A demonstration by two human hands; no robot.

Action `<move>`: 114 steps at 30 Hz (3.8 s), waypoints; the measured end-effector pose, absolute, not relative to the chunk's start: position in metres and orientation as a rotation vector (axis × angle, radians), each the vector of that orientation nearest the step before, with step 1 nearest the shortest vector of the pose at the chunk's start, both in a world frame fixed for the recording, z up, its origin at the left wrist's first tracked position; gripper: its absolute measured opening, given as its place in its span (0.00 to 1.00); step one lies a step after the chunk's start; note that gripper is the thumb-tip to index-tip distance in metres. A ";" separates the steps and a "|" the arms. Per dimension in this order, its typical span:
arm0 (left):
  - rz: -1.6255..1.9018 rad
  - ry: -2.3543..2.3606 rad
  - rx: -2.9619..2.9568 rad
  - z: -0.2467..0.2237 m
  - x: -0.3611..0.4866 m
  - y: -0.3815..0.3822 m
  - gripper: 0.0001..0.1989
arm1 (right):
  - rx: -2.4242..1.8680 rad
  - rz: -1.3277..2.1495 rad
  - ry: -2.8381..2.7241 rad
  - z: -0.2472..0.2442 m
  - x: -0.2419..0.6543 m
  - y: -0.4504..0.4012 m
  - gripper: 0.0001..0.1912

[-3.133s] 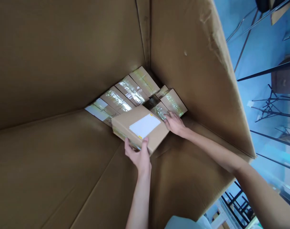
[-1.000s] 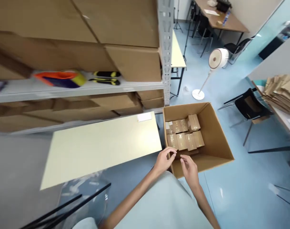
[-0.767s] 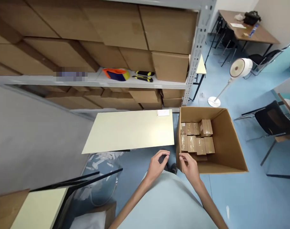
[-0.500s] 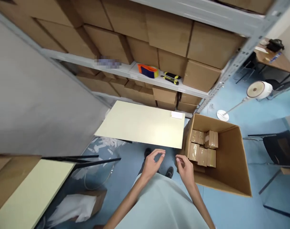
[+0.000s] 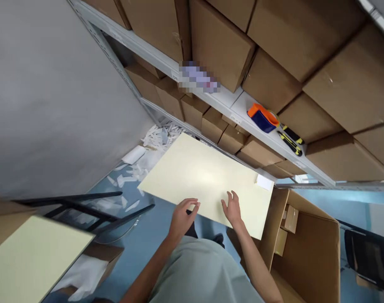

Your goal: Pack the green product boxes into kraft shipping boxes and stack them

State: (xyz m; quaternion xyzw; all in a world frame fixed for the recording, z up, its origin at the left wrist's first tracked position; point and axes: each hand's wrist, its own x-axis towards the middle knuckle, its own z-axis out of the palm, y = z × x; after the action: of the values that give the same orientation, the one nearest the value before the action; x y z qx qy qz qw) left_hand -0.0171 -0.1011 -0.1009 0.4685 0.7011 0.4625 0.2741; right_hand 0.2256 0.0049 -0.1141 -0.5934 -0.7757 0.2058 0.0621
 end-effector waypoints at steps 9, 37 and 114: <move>1.025 2.166 1.663 -0.212 -0.134 0.081 0.15 | -1.437 0.216 -2.701 -0.202 0.105 0.150 0.29; 1.042 2.187 1.863 -0.253 -0.145 0.130 0.18 | -1.297 -0.097 -2.672 -0.267 0.075 0.173 0.29; 1.883 2.525 -1.799 -0.113 0.135 -0.805 0.17 | 1.268 1.023 -3.056 -0.083 -0.075 -0.584 0.22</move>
State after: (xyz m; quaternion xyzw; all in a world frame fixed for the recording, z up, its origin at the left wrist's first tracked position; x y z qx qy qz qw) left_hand 0.1353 -0.8046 -0.1128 -0.4813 0.6757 0.5039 -0.2407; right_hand -0.0754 -0.5843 -0.0831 0.3613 -0.8711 0.2916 -0.1601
